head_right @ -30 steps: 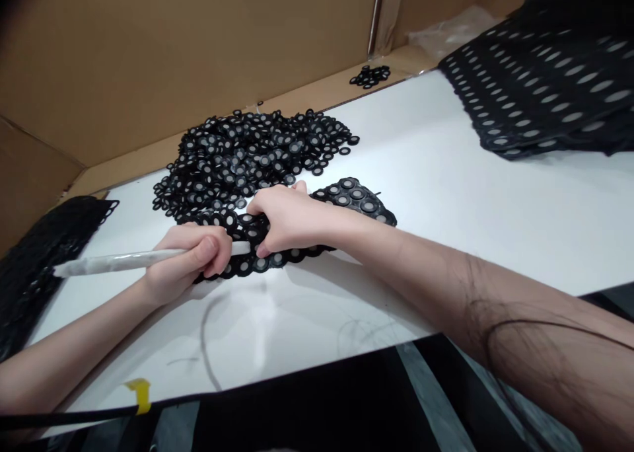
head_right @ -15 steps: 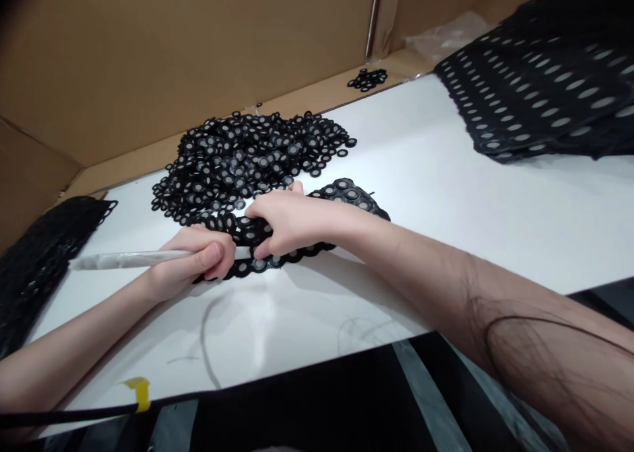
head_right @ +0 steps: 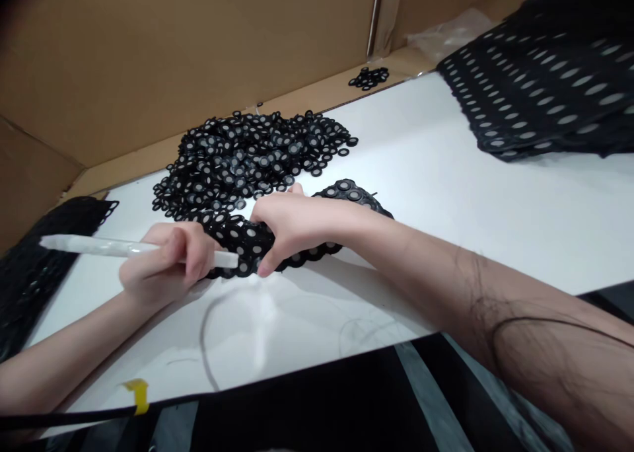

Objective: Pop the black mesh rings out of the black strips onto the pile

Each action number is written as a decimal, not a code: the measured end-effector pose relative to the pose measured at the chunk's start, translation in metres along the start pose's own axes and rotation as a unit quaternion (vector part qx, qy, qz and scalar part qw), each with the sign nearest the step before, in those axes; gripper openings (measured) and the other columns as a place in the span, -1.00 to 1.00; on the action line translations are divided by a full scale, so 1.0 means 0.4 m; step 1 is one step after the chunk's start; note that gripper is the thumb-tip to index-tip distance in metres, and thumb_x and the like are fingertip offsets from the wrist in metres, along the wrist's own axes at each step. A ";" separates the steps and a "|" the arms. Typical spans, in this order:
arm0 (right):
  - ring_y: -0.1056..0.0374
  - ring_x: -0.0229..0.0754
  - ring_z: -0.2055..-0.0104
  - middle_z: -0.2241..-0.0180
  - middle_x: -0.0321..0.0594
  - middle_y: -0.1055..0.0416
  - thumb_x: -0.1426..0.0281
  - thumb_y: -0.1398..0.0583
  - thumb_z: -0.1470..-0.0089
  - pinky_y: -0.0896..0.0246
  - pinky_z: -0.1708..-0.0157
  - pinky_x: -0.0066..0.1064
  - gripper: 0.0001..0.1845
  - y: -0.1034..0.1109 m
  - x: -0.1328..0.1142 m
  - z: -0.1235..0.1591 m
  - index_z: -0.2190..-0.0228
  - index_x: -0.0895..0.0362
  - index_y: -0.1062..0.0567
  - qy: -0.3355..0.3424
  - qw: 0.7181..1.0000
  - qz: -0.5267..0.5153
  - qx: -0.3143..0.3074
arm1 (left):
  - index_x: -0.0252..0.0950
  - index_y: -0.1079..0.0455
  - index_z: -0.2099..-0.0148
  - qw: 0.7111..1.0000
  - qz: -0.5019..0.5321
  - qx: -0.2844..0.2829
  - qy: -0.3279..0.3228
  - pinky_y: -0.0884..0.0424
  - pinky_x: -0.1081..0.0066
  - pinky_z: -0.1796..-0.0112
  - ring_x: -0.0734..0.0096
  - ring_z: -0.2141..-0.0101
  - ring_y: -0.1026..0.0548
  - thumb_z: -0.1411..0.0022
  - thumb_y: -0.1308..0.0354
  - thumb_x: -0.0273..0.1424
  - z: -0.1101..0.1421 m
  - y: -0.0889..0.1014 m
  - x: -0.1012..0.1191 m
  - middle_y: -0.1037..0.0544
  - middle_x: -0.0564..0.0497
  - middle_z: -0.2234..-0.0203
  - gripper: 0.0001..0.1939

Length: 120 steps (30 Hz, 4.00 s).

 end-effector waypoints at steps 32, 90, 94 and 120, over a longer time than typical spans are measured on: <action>-0.22 -0.12 0.29 0.52 -0.32 -0.28 0.20 -0.37 0.28 0.01 0.32 -0.40 -0.61 0.001 -0.013 0.009 0.52 0.14 -0.33 0.043 0.998 -0.038 0.002 | -0.35 -0.25 0.63 0.982 -0.062 -0.163 0.069 0.01 0.45 0.68 0.56 0.74 -0.14 -0.29 0.04 -0.22 -0.008 -0.027 0.005 -0.19 0.08 0.80 -0.52; -0.31 -0.23 0.29 0.38 -0.30 -0.47 0.55 -0.16 0.04 0.04 0.23 -0.40 -0.89 -0.016 0.020 -0.045 0.41 0.15 -0.45 -0.035 0.977 -0.114 0.178 | -0.35 -0.29 0.54 0.979 -0.186 -0.075 0.028 -0.06 0.45 0.57 0.52 0.62 -0.18 -0.32 0.07 -0.16 -0.070 0.062 -0.040 -0.23 0.09 0.72 -0.53; -0.33 -0.14 0.21 0.28 -0.22 -0.49 0.38 -0.21 0.00 0.01 0.19 -0.34 -0.84 -0.011 0.025 -0.038 0.31 0.14 -0.47 -0.014 0.986 -0.081 0.148 | -0.35 -0.30 0.53 0.991 -0.129 -0.029 0.011 -0.03 0.45 0.59 0.55 0.65 -0.15 -0.31 0.04 -0.18 -0.065 0.067 -0.048 -0.26 0.08 0.72 -0.56; -0.27 -0.19 0.31 0.40 -0.29 -0.40 0.40 -0.31 0.13 0.02 0.31 -0.41 -0.79 -0.011 0.012 -0.037 0.38 0.16 -0.45 -0.038 0.986 -0.085 0.140 | -0.38 -0.35 0.49 1.000 0.003 -0.012 -0.002 -0.07 0.49 0.66 0.55 0.69 -0.23 -0.27 -0.05 -0.19 -0.051 0.068 -0.052 -0.37 0.04 0.70 -0.61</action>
Point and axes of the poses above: each hand's wrist, its own z-axis away from the middle knuckle, its own y-axis out of the back of the hand, x = y × z, the point moved 3 cm from there along -z, towards the middle knuckle
